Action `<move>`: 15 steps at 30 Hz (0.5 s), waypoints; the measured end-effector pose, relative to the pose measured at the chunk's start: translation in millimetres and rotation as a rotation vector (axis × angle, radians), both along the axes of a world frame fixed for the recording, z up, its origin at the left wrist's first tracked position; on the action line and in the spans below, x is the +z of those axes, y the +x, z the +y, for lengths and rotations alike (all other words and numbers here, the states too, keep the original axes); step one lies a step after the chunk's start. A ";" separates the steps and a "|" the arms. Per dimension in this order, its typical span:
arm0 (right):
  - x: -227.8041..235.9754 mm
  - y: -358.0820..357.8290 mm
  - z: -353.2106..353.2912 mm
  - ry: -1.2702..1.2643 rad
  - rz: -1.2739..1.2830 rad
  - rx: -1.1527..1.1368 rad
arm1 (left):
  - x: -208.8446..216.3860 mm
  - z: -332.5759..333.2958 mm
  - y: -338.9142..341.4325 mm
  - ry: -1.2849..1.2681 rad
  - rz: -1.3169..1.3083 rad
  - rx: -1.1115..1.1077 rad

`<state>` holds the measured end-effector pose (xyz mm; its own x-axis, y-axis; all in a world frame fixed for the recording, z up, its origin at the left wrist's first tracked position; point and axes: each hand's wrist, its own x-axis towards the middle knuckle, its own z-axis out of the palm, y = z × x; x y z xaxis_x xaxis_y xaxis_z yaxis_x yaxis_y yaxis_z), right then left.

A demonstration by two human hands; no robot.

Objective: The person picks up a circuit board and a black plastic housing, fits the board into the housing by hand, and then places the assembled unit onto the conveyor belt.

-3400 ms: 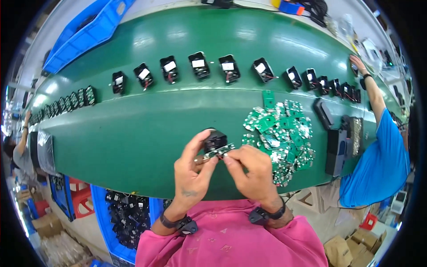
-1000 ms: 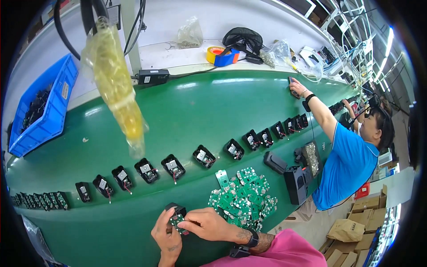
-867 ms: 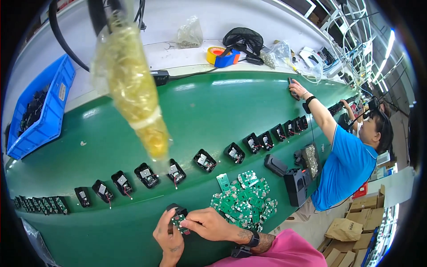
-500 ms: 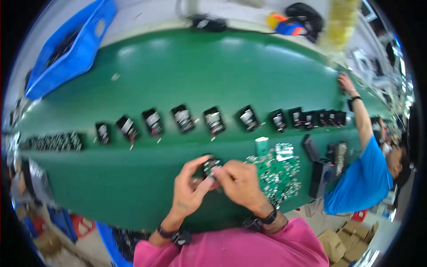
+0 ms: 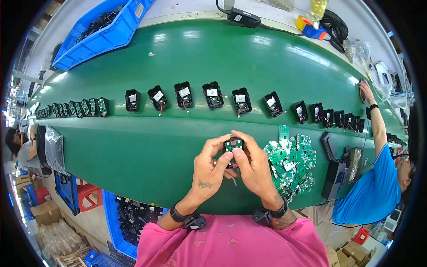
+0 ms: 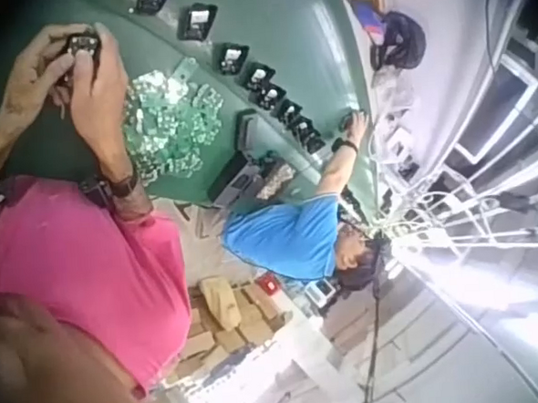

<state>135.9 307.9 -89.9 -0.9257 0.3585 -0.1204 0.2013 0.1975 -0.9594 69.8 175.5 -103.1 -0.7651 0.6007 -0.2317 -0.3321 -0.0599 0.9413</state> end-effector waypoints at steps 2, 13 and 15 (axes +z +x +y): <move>-4.7 -0.5 -4.4 0.016 0.051 -0.026 | 2.6 1.9 0.7 0.006 -0.008 0.009; 0.3 -9.4 -16.2 0.494 0.266 -0.072 | -6.3 1.9 3.1 -0.113 0.466 0.243; -3.9 -4.6 -13.7 0.643 0.289 -0.168 | -10.3 6.0 2.4 -0.101 0.473 0.236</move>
<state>131.3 294.2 -93.8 -0.8151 0.4160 0.4032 0.0344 0.7295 -0.6831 72.3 181.5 -113.4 -0.9114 0.3926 0.1235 0.1413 0.0165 0.9898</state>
